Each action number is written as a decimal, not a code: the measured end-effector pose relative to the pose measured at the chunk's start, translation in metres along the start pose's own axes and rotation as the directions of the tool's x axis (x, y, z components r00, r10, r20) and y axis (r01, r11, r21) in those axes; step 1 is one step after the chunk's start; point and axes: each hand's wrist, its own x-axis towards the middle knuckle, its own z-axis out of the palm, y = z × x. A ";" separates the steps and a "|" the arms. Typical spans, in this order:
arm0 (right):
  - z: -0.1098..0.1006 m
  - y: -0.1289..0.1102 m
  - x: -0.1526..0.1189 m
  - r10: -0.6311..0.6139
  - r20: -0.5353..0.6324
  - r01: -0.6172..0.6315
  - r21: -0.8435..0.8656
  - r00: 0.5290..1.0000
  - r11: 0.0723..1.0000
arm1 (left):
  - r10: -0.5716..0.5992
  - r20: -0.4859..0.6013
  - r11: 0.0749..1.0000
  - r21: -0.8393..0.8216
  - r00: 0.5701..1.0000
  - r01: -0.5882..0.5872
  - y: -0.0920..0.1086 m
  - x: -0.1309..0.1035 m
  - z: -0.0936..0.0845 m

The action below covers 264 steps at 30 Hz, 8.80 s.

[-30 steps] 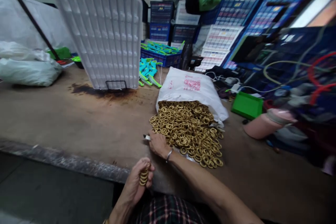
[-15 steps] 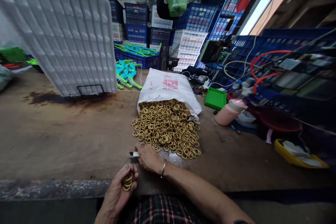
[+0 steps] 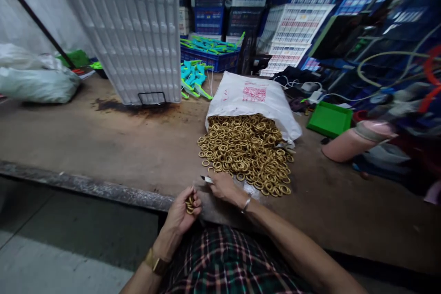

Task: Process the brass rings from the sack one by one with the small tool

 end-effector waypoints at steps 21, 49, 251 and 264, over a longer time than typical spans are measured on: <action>-0.011 -0.008 0.005 0.129 -0.108 -0.135 -0.049 0.986 0.990 | 0.008 -0.010 0.991 0.133 1.000 -0.007 -0.002 0.009 0.000; -0.019 0.016 -0.042 0.023 0.091 -0.092 0.907 0.996 0.410 | 0.290 0.126 0.627 0.724 0.949 -0.288 -0.022 0.006 0.029; -0.014 -0.004 -0.057 0.074 0.153 -0.125 0.946 0.985 -0.298 | 0.111 0.147 0.942 0.298 0.983 -0.151 -0.035 0.010 0.033; -0.010 0.011 -0.050 0.222 -0.224 0.065 0.827 0.949 0.559 | 0.401 0.169 0.508 0.777 0.900 -0.372 -0.033 0.006 0.030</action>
